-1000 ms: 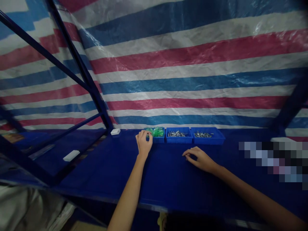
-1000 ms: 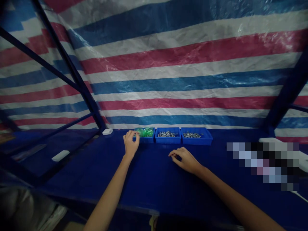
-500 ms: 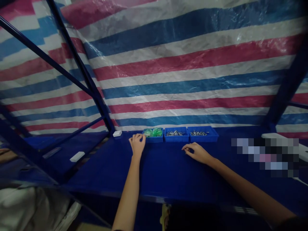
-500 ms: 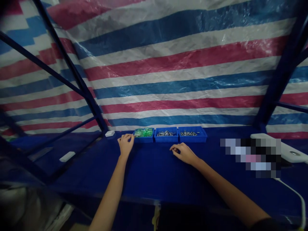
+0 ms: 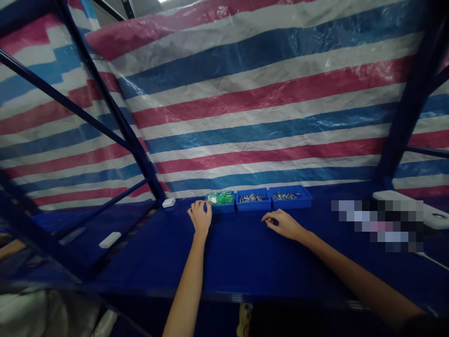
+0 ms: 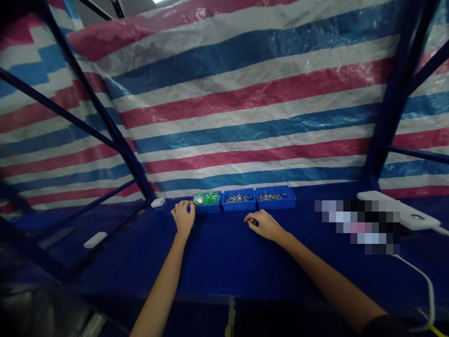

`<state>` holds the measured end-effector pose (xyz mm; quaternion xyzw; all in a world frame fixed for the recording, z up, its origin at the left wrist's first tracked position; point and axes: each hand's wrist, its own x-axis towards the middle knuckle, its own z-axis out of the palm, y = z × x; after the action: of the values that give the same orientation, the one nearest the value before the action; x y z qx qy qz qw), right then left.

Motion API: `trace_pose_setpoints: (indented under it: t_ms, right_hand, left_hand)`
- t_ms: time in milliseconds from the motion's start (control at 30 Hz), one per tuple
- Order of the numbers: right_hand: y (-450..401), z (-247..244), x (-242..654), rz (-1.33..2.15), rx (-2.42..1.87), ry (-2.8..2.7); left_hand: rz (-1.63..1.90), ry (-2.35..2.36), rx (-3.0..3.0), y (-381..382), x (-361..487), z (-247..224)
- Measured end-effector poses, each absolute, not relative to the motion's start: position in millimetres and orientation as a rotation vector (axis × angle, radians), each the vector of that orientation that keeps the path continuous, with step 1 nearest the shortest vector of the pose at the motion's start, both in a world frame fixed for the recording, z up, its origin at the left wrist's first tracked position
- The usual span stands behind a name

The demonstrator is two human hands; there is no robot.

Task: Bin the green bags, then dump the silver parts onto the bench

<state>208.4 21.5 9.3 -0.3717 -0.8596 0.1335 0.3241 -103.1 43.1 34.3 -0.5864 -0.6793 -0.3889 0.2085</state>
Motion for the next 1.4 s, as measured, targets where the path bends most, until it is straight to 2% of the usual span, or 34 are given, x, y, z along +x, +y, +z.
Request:
trace_pose_setpoints:
  t_ms: [100,200,367,500,600,733,800,933,1400]
  right_hand:
    - [22.3,9.6,209.5,0.365,-0.97,-2.246]
    - [23.7,9.9,211.1,0.387,-0.973,-2.242]
    - [30.7,4.9,214.9,0.5,-1.031,-2.218]
    - [39.5,-4.8,219.1,0.579,-1.11,-2.186]
    - [44.6,-10.2,222.0,0.616,-1.134,-2.192]
    - [46.3,-11.6,223.9,0.659,-1.126,-2.199]
    - [46.0,-11.2,223.9,0.656,-1.125,-2.204]
    - [45.3,-10.7,223.4,0.649,-1.124,-2.207]
    - [45.6,-11.3,223.1,0.66,-1.123,-2.196]
  left_hand:
    - [-1.276,-1.805,-1.505,40.5,-105.1,38.1]
    - [-1.284,-1.643,-1.737,37.4,-93.5,36.8]
    - [-0.877,-1.297,-2.398,31.9,-33.6,17.1]
    - [-0.653,-1.152,-2.654,28.5,3.1,4.7]
    - [-0.754,-1.28,-2.46,30.3,-3.6,12.3]
    - [-1.152,-1.668,-1.76,38.5,-45.8,30.7]
    - [-1.213,-1.782,-1.544,43.0,-68.3,33.4]
    - [-1.139,-1.9,-1.606,49.1,-93.2,25.9]
    - [-1.133,-1.699,-1.721,39.8,-74.8,27.2]
